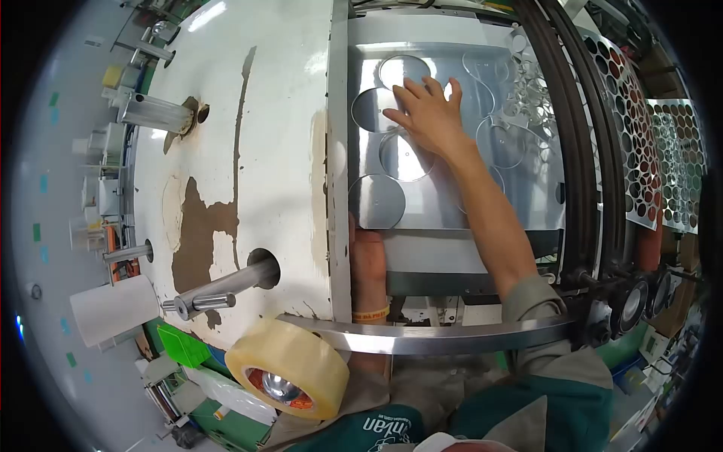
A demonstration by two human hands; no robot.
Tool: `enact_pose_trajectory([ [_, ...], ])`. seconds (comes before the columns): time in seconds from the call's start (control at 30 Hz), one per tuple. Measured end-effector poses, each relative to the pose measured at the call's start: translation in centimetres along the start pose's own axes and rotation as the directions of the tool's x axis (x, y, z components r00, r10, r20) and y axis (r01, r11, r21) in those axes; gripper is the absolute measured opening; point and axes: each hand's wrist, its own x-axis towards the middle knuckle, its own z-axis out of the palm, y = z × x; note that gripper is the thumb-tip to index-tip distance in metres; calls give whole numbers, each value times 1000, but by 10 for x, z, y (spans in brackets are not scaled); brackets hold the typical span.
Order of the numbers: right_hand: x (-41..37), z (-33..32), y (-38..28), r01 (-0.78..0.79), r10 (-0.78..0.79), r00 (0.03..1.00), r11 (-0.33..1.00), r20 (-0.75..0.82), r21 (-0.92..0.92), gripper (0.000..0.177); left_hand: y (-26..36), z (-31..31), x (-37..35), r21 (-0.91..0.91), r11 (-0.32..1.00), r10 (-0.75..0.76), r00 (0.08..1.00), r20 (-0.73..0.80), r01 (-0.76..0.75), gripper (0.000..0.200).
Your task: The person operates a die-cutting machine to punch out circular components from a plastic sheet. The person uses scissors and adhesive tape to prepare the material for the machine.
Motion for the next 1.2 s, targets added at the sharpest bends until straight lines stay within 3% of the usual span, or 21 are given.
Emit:
enact_pose_trajectory([
  [0.07,-2,0,2,19,-19,1000,1000,-20,12,35,1,-1,0,-8,1000,-19,1000,21,19,23],
  [0.17,-3,0,6,43,-44,998,999,-52,-5,33,-3,4,2,182,983,2,987,-159,27,20],
  [0.2,-4,0,6,67,-65,989,998,-134,4,28,-4,4,2,190,981,3,986,-165,29,20],
  [0.3,-3,-9,4,8,-7,1000,999,19,-37,29,-5,15,-1,226,974,59,975,-214,-9,19],
  [0.37,-2,-9,3,-12,12,1000,1000,14,-14,32,-4,10,-1,180,983,9,981,-193,26,20],
  [0.5,5,-16,-3,-59,60,997,998,57,-13,38,-4,5,-4,209,977,83,967,-239,-33,18],
  [0.57,6,-14,-2,-45,46,999,998,-22,45,40,-2,3,-3,229,973,41,955,-294,29,23],
  [0.67,11,-18,-3,-52,55,998,997,-41,62,40,-4,0,-5,215,976,62,985,-162,-26,26],
  [0.87,13,-17,-3,-47,47,999,999,10,25,39,-2,8,-7,208,978,22,974,-224,25,29],
  [0.97,14,-18,-4,-57,56,998,998,32,16,40,-1,15,-10,273,962,70,974,-214,-9,30],
  [1.07,12,-18,-2,-56,55,997,998,57,13,42,-2,7,-9,186,982,23,990,-139,4,28],
  [1.17,-8,-4,10,35,-12,994,979,-112,203,41,-3,4,-8,227,974,47,987,-154,-11,24],
  [1.2,-17,-14,8,-1,21,997,967,-76,254,42,-5,-2,-5,223,975,43,992,-121,-15,21],
])
